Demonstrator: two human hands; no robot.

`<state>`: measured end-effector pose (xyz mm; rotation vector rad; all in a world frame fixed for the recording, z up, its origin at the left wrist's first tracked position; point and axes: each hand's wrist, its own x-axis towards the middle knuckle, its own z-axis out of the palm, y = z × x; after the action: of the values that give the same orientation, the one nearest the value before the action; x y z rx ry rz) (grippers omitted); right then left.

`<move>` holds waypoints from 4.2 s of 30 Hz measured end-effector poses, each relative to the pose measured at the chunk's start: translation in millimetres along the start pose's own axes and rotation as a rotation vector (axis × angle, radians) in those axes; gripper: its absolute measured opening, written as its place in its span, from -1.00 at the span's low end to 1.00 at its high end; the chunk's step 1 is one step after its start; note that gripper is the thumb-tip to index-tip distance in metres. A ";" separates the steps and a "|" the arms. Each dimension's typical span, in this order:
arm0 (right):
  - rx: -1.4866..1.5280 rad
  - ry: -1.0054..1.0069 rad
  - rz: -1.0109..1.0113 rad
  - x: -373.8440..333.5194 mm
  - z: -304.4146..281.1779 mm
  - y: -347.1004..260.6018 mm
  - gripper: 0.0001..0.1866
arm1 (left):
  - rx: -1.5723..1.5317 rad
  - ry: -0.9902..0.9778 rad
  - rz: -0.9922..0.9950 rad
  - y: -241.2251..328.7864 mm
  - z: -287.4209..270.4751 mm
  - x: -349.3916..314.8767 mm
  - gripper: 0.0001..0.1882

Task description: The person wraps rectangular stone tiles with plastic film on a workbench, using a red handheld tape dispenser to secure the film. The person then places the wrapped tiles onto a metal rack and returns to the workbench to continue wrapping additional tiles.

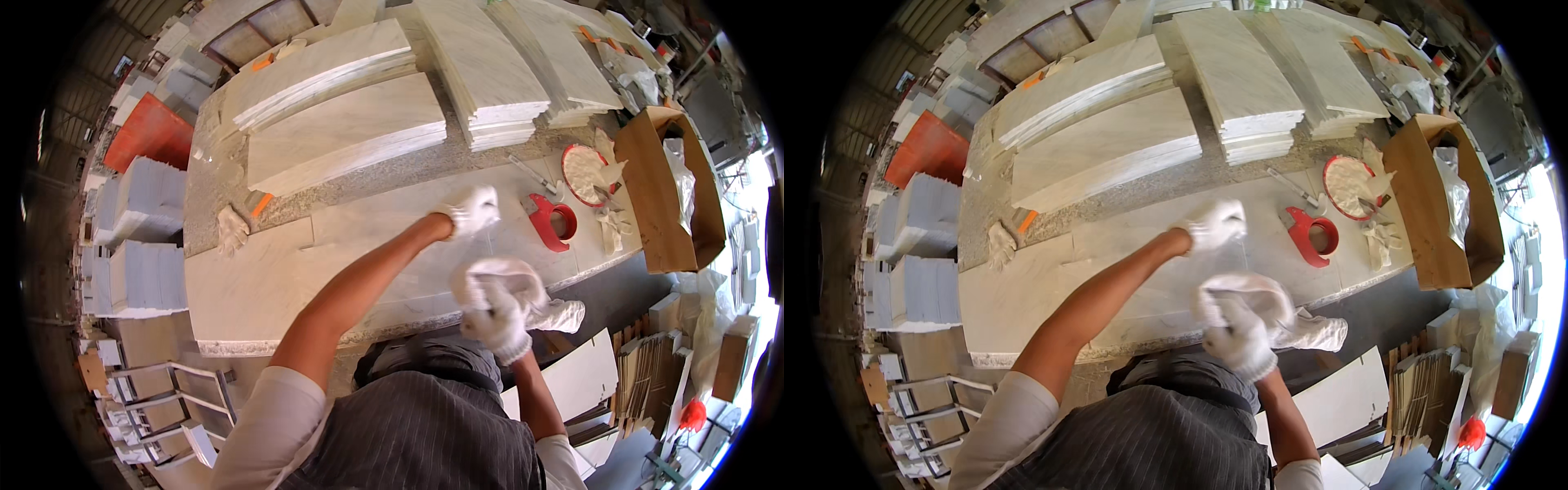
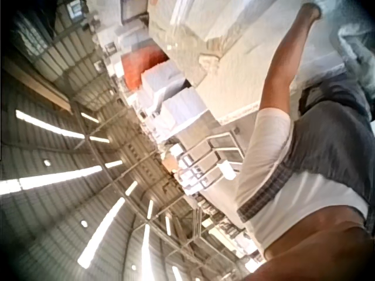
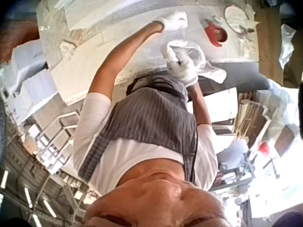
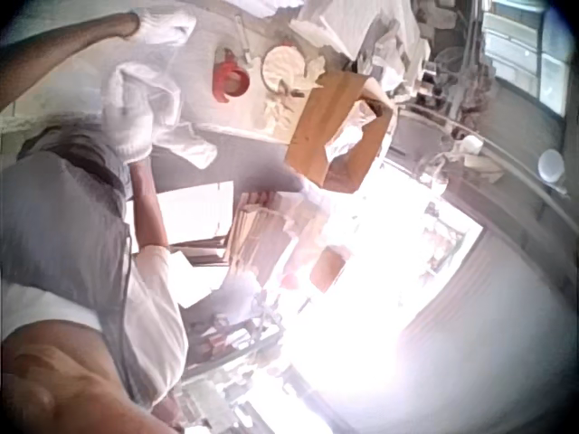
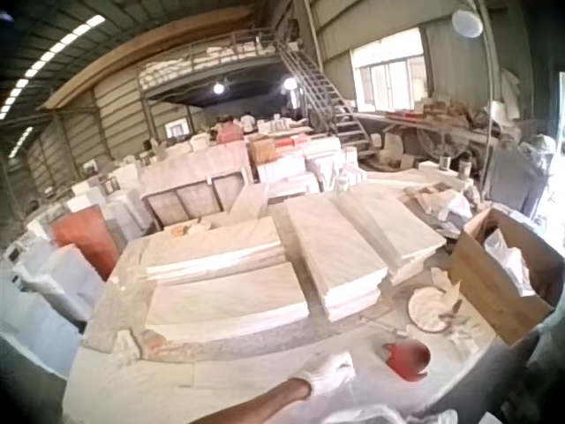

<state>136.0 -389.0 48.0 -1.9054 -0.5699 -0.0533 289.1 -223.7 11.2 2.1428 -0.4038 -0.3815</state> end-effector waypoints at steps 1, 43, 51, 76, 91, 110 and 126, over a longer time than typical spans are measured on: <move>0.025 -0.035 -0.041 11.8 17.6 8.7 -0.70 | -0.072 -0.064 -0.029 15.7 7.5 7.4 -0.84; -0.382 -0.589 -0.221 110.8 162.6 95.6 -0.64 | 0.451 0.437 -0.188 -78.9 94.1 -225.0 -0.57; -0.444 -0.440 0.283 222.9 63.9 147.2 -0.48 | 0.462 0.483 -0.080 -82.0 84.1 -220.2 -0.63; 0.046 -1.171 0.480 76.3 74.0 46.6 -0.61 | 0.084 0.131 -0.297 14.8 -151.3 -257.2 -0.80; 1.439 -0.480 1.326 17.1 132.4 113.6 -0.66 | 0.275 0.933 -0.207 -84.3 -74.3 -193.4 -0.77; 0.802 0.071 0.878 63.2 -77.5 81.5 -0.30 | 0.814 0.564 -0.592 -103.9 8.5 -182.4 -0.28; -0.432 -0.195 0.332 63.0 16.4 114.6 -0.60 | 0.616 0.526 -0.244 -92.7 12.3 -188.3 -0.59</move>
<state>235.0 -385.0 -38.9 -2.4236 -0.3822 0.2443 128.0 -102.8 -49.4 2.7852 0.0622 0.2160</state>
